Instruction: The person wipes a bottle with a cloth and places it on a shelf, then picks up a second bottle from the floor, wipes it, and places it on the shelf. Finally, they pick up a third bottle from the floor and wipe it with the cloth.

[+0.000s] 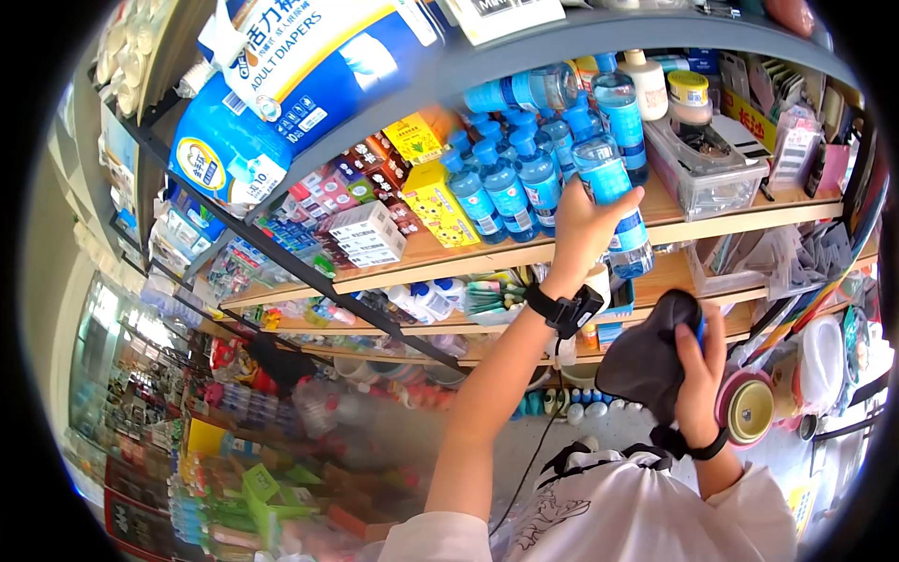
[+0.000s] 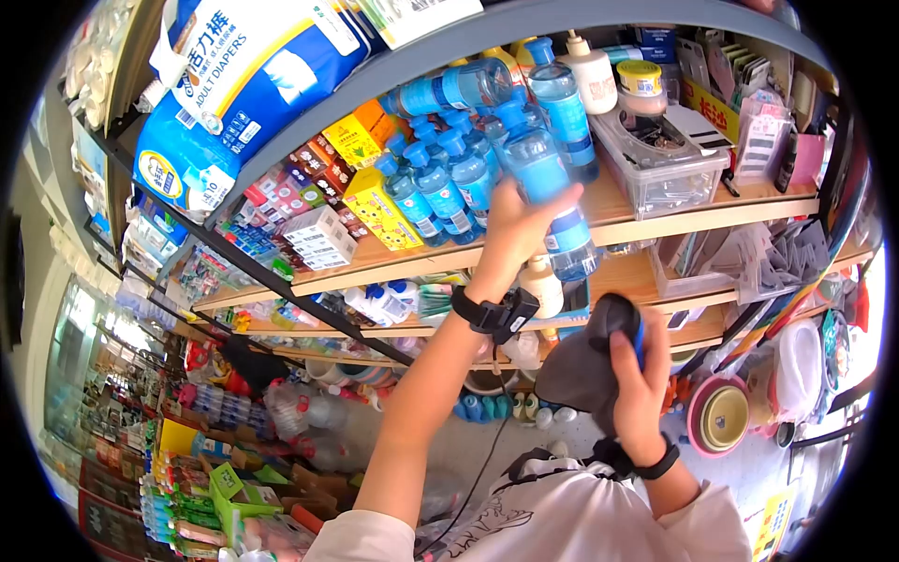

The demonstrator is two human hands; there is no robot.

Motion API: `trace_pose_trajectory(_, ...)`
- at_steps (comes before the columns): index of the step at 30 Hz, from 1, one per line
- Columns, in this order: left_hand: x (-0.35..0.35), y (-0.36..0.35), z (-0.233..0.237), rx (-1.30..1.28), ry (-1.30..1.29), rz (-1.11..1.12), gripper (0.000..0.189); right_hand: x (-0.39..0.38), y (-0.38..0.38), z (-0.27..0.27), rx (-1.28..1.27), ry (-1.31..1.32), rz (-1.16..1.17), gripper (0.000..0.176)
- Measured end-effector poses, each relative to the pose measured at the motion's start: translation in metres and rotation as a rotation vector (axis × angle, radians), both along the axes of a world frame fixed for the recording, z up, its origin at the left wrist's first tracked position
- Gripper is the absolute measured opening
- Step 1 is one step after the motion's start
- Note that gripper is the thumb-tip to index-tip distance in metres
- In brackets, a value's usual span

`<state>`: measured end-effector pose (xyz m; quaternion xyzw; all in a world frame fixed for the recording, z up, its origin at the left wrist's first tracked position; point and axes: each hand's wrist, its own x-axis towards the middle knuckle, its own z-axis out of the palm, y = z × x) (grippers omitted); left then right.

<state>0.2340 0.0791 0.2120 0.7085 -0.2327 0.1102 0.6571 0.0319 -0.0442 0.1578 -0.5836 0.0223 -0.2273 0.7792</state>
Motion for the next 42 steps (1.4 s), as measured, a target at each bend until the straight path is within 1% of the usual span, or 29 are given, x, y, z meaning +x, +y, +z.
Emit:
trace_pose_trajectory(1, -0.004, -0.002, 0.003, 0.006, -0.006, 0.011, 0.037, 0.007, -0.007, 0.014, -0.001, -0.058, 0.057, 0.030)
trace_pose_trajectory(3, -0.010, -0.005, 0.009, 0.013, -0.008, 0.024, 0.040, 0.027, -0.013, 0.045, -0.185, -0.143, -0.079, 0.033)
trace_pose_trajectory(5, -0.017, -0.005, 0.014, 0.023, -0.003, 0.039, 0.043, 0.050, -0.017, 0.067, -0.164, -0.248, -0.097, 0.036)
trace_pose_trajectory(7, -0.023, -0.006, 0.021, 0.090, -0.131, 0.146, 0.047, 0.064, -0.020, 0.100, -0.262, -0.358, -0.091, 0.038)
trace_pose_trajectory(8, -0.028, -0.006, 0.027, 0.104, -0.185, 0.183, 0.051, 0.072, -0.022, 0.109, -0.267, -0.408, -0.117, 0.041)
trace_pose_trajectory(9, -0.028, -0.006, 0.027, 0.102, -0.187, 0.185, 0.051, 0.076, -0.026, 0.116, -0.245, -0.421, -0.092, 0.039)
trace_pose_trajectory(11, -0.026, -0.009, 0.030, 0.064, -0.299, 0.277, 0.060, 0.085, -0.029, 0.127, -0.224, -0.457, -0.072, 0.036)
trace_pose_trajectory(12, -0.025, -0.009, 0.031, 0.099, -0.336, 0.306, 0.065, 0.089, -0.028, 0.131, -0.202, -0.455, -0.059, 0.030)
trace_pose_trajectory(13, -0.023, -0.008, 0.032, 0.099, -0.334, 0.309, 0.065, 0.093, -0.026, 0.133, -0.202, -0.454, -0.056, 0.030)
trace_pose_trajectory(15, -0.018, -0.010, 0.036, 0.105, -0.441, 0.411, 0.066, 0.104, -0.023, 0.134, -0.354, -0.408, -0.103, 0.023)
trace_pose_trajectory(16, -0.014, -0.010, 0.037, 0.102, -0.442, 0.411, 0.066, 0.113, -0.022, 0.132, -0.448, -0.397, -0.121, 0.022)
trace_pose_trajectory(17, -0.009, -0.010, 0.036, 0.130, -0.455, 0.413, 0.065, 0.121, -0.018, 0.131, -0.528, -0.397, -0.161, 0.029)
trace_pose_trajectory(19, -0.002, -0.012, 0.033, 0.157, -0.469, 0.416, 0.065, 0.142, -0.012, 0.122, -0.580, -0.385, -0.209, 0.045)
trace_pose_trajectory(20, 0.000, -0.015, 0.031, 0.106, -0.467, 0.423, 0.064, 0.151, -0.010, 0.119, -0.581, -0.386, -0.209, 0.045)
trace_pose_trajectory(22, 0.004, -0.021, 0.029, 0.054, -0.465, 0.426, 0.063, 0.169, -0.009, 0.112, -0.818, -0.291, -0.318, 0.066)
trace_pose_trajectory(23, 0.003, -0.024, 0.028, 0.028, -0.436, 0.435, 0.060, 0.180, -0.009, 0.107, -0.819, -0.288, -0.319, 0.066)
trace_pose_trajectory(25, 0.006, -0.026, 0.024, 0.003, -0.403, 0.441, 0.058, 0.195, -0.007, 0.099, -0.975, -0.258, -0.411, 0.079)
trace_pose_trajectory(27, 0.013, -0.029, 0.022, 0.007, -0.348, 0.439, 0.055, 0.203, -0.004, 0.098, -0.943, -0.271, -0.426, 0.079)
trace_pose_trajectory(31, 0.018, -0.032, 0.017, -0.026, -0.303, 0.420, 0.057, 0.207, 0.000, 0.104, -0.955, -0.174, -0.407, 0.071)
trace_pose_trajectory(33, 0.021, -0.030, 0.014, -0.005, -0.407, 0.397, 0.060, 0.208, 0.000, 0.104, -0.953, -0.149, -0.392, 0.069)
trace_pose_trajectory(34, 0.022, -0.030, 0.013, -0.004, -0.404, 0.395, 0.060, 0.210, 0.000, 0.102, -0.957, -0.161, -0.421, 0.068)
trace_pose_trajectory(36, 0.022, -0.033, 0.012, 0.058, -0.483, 0.511, 0.066, 0.210, -0.002, 0.101, -0.959, -0.170, -0.460, 0.068)
trace_pose_trajectory(37, 0.019, -0.033, 0.013, 0.059, -0.485, 0.507, 0.066, 0.209, 0.000, 0.102, -0.966, -0.170, -0.470, 0.068)
trace_pose_trajectory(39, 0.006, -0.031, 0.013, 0.106, -0.443, 0.435, 0.071, 0.206, 0.002, 0.104, -0.966, -0.170, -0.484, 0.068)
trace_pose_trajectory(40, -0.002, -0.028, 0.012, 0.108, -0.446, 0.434, 0.071, 0.205, 0.002, 0.105, -0.981, -0.164, -0.482, 0.068)
trace_pose_trajectory(42, -0.021, -0.017, 0.015, 0.148, -0.509, 0.359, 0.070, 0.208, -0.001, 0.102, -0.994, -0.156, -0.485, 0.068)
